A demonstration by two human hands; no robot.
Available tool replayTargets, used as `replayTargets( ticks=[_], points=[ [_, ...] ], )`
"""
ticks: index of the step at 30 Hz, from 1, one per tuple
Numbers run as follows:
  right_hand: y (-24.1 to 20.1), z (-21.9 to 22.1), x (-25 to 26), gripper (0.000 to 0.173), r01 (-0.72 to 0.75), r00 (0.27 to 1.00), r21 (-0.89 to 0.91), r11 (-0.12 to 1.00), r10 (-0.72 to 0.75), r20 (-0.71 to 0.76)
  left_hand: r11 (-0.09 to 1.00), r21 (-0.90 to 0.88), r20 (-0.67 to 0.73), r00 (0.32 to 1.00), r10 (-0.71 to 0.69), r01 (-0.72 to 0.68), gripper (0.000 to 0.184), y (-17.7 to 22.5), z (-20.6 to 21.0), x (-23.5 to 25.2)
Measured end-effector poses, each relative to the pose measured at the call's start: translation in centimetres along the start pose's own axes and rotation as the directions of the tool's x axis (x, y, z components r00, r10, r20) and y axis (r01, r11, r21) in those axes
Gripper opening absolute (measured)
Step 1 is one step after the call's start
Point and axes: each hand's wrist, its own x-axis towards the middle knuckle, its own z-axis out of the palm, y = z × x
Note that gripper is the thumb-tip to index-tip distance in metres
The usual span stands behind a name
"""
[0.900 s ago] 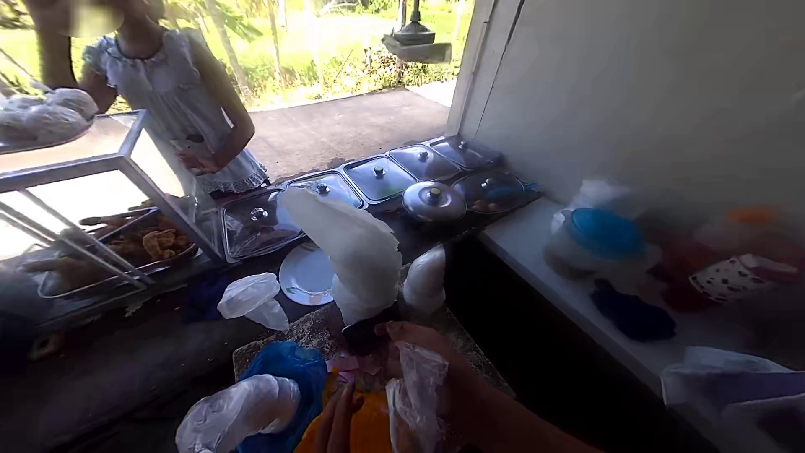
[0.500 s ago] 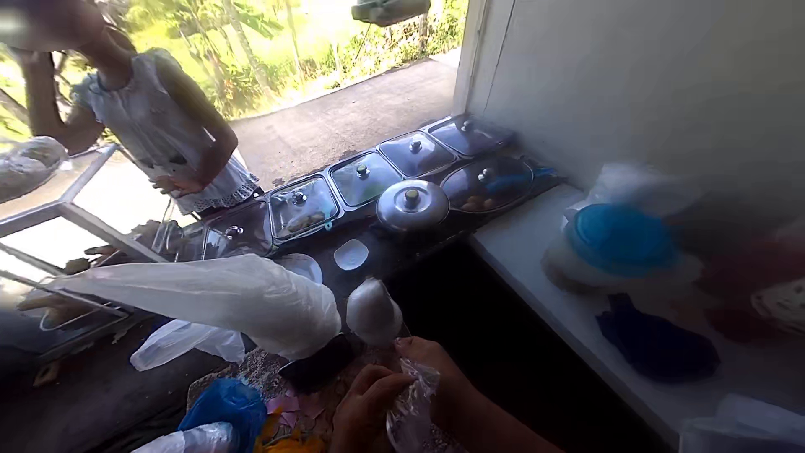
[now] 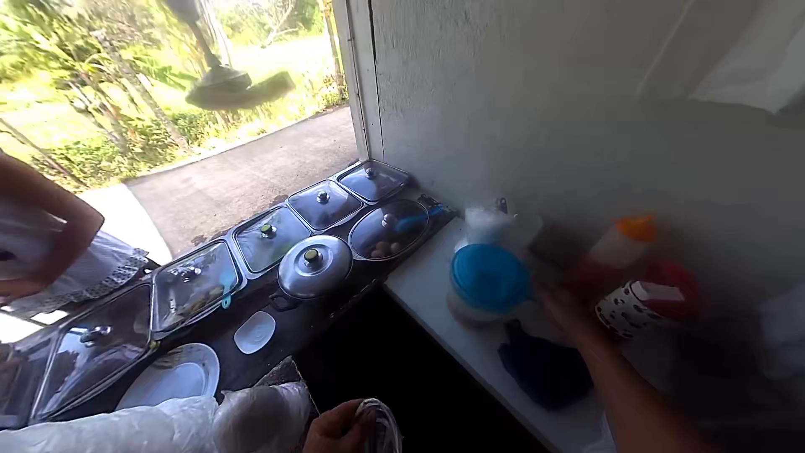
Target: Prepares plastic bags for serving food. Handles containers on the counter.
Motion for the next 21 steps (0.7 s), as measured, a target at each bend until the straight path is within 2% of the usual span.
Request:
replayTargets(
  ticks=[2, 5, 9, 12, 14, 17, 21],
  points=[
    [0.6, 0.8, 0.6, 0.064, 0.010, 0.990, 0.164, 0.986, -0.032, 0.135, 0.999, -0.034, 0.032, 0.999, -0.036, 0.037, 0.021, -0.5, 0.6, 1.5],
    [0.6, 3.0, -1.2, 0.052, -0.066, 0.959, 0.472, 0.879, -0.075, 0.274, 0.999, -0.047, 0.037, 0.999, -0.017, 0.019, 0.023, -1.4, 0.8, 3.2],
    [-0.9, 6.8, -4.0, 0.050, -0.093, 0.991, 0.714, 0.694, -0.008, 0.136, 0.999, 0.020, 0.008, 1.000, 0.030, -0.031, 0.028, -1.6, 0.2, 5.0],
    [-3.0, 6.8, -5.8, 0.048, -0.086, 0.996, 0.780, 0.620, 0.033, 0.083, 0.983, 0.166, -0.101, 0.990, 0.100, -0.082, 0.028, -1.7, 0.0, 7.2],
    [-4.2, 5.5, -7.6, 0.046, -0.081, 0.996, 0.787, 0.612, 0.015, 0.091, 0.953, 0.294, -0.158, 0.979, 0.130, -0.079, 0.027, -1.8, 0.0, 8.9],
    [-5.8, 2.4, -10.6, 0.041, -0.046, 0.990, 0.750, 0.660, -0.068, 0.120, 0.912, 0.408, -0.179, 0.976, 0.122, -0.040, 0.029, -1.9, 0.2, 11.0],
    [-8.0, -1.8, -13.7, 0.037, -0.038, 0.953, 0.643, 0.765, -0.165, 0.254, 0.899, 0.438, -0.189, 0.978, 0.086, 0.006, 0.029, -2.5, 0.9, 12.8]
  ],
)
